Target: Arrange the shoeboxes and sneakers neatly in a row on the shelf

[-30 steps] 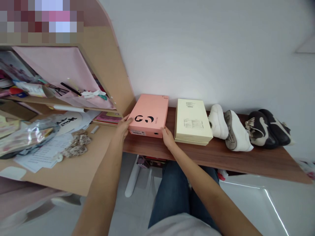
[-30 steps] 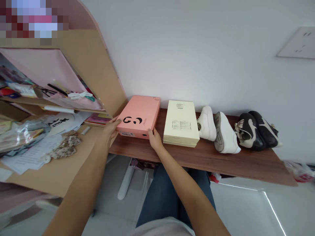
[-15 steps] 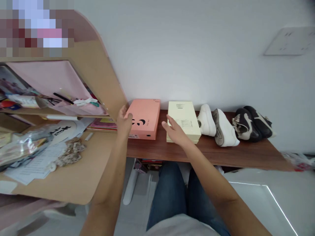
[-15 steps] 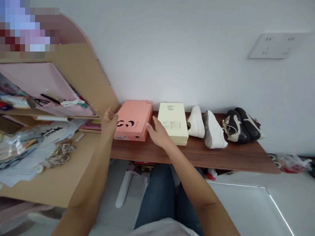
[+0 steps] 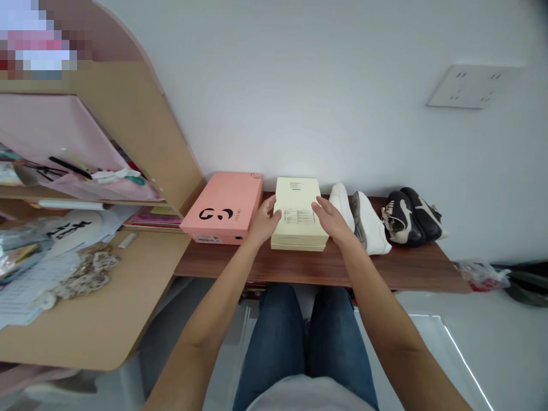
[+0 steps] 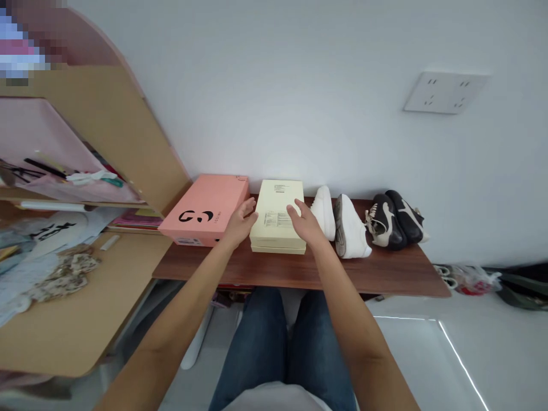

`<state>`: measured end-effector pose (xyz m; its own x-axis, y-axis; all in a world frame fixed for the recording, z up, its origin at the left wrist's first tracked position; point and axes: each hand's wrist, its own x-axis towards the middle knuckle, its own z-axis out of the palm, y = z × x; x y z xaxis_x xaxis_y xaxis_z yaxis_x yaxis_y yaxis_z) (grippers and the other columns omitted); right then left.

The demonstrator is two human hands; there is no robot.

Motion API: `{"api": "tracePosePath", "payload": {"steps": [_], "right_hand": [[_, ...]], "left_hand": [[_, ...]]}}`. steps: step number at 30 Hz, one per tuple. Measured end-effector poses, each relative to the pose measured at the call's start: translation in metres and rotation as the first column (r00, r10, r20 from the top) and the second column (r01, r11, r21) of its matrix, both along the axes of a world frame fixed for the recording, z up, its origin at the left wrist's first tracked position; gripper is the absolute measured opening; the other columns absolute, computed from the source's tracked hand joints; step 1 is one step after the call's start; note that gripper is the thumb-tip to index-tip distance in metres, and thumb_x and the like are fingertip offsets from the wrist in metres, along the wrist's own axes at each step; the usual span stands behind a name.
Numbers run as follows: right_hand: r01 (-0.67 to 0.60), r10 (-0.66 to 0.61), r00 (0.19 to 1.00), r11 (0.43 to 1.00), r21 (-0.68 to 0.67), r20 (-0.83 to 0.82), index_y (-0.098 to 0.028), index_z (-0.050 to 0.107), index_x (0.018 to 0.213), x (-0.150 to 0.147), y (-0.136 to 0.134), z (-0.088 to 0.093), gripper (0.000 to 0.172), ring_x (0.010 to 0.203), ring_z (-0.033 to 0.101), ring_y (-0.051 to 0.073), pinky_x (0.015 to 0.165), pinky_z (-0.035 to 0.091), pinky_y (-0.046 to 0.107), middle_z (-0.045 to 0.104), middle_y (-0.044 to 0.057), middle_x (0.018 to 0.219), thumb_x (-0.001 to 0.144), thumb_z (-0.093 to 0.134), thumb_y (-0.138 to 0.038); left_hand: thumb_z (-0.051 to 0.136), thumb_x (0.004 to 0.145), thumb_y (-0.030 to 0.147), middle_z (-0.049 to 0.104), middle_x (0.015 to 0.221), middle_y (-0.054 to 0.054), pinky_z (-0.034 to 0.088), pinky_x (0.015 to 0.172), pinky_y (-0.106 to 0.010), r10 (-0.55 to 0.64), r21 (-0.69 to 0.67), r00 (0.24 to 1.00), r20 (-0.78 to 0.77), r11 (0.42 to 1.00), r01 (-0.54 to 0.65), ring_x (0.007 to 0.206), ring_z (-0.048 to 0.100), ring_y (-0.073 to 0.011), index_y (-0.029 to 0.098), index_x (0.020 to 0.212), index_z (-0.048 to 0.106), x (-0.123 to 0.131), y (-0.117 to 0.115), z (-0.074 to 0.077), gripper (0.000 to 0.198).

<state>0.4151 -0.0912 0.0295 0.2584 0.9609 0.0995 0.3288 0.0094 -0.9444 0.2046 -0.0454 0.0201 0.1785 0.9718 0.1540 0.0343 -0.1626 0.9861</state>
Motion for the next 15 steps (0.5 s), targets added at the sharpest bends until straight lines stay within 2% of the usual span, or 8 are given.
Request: {"api": "tracePosePath", "payload": {"steps": [4, 7, 10, 13, 15], "right_hand": [[0.050, -0.048, 0.997, 0.998, -0.040, 0.054, -0.023, 0.046, 0.142, 0.007, 0.005, -0.011, 0.068, 0.141, 0.038, 0.027, 0.119, 0.025, 0.045, 0.042, 0.007, 0.152, 0.083, 0.057, -0.055], [0.080, -0.075, 0.993, 0.995, -0.064, 0.087, -0.016, 0.039, 0.146, 0.006, 0.011, -0.020, 0.073, 0.141, 0.037, 0.027, 0.118, 0.026, 0.043, 0.038, 0.012, 0.153, 0.083, 0.057, -0.049], [0.093, -0.086, 0.989, 0.994, -0.050, 0.116, -0.013, 0.038, 0.146, 0.005, 0.015, -0.034, 0.074, 0.142, 0.034, 0.027, 0.119, 0.024, 0.041, 0.038, 0.014, 0.153, 0.082, 0.057, -0.045], [0.082, -0.076, 0.987, 0.996, -0.042, 0.142, -0.013, 0.035, 0.148, 0.004, 0.017, -0.048, 0.077, 0.144, 0.030, 0.027, 0.120, 0.023, 0.042, 0.036, 0.014, 0.154, 0.082, 0.056, -0.046], [0.077, -0.068, 0.984, 0.996, -0.049, 0.164, -0.011, 0.031, 0.150, 0.005, 0.017, -0.056, 0.081, 0.145, 0.027, 0.028, 0.121, 0.021, 0.043, 0.033, 0.015, 0.155, 0.082, 0.056, -0.048]], "left_hand": [[0.068, 0.080, 0.027, 0.038, 0.154, -0.008, 0.027, 0.116, -0.040, 0.008, -0.082, 0.999, 0.036, 0.997, -0.005, 0.143, 0.032, -0.0284, 0.024, 0.142, 0.050, 0.006, 0.014, -0.022, 0.065], [0.064, 0.084, 0.041, 0.034, 0.156, -0.007, 0.023, 0.117, -0.038, 0.068, -0.186, 0.993, 0.093, 0.981, -0.049, 0.146, 0.026, -0.0270, 0.024, 0.141, 0.050, 0.008, 0.022, -0.039, 0.061], [0.056, 0.086, 0.054, 0.049, 0.147, -0.010, 0.029, 0.114, -0.038, 0.139, -0.303, 0.974, 0.178, 0.950, -0.081, 0.142, 0.035, -0.0285, 0.019, 0.132, 0.060, 0.010, 0.024, -0.054, 0.057], [0.054, 0.083, 0.062, 0.067, 0.125, -0.013, 0.037, 0.108, -0.039, 0.087, -0.356, 0.958, 0.272, 0.934, 0.016, 0.126, 0.054, -0.0304, 0.014, 0.118, 0.068, 0.011, 0.022, -0.066, 0.061], [0.055, 0.081, 0.065, 0.072, 0.115, -0.013, 0.040, 0.106, -0.039, 0.059, -0.349, 0.947, 0.316, 0.935, 0.058, 0.119, 0.060, -0.0305, 0.013, 0.113, 0.071, 0.011, 0.020, -0.074, 0.063]]}}
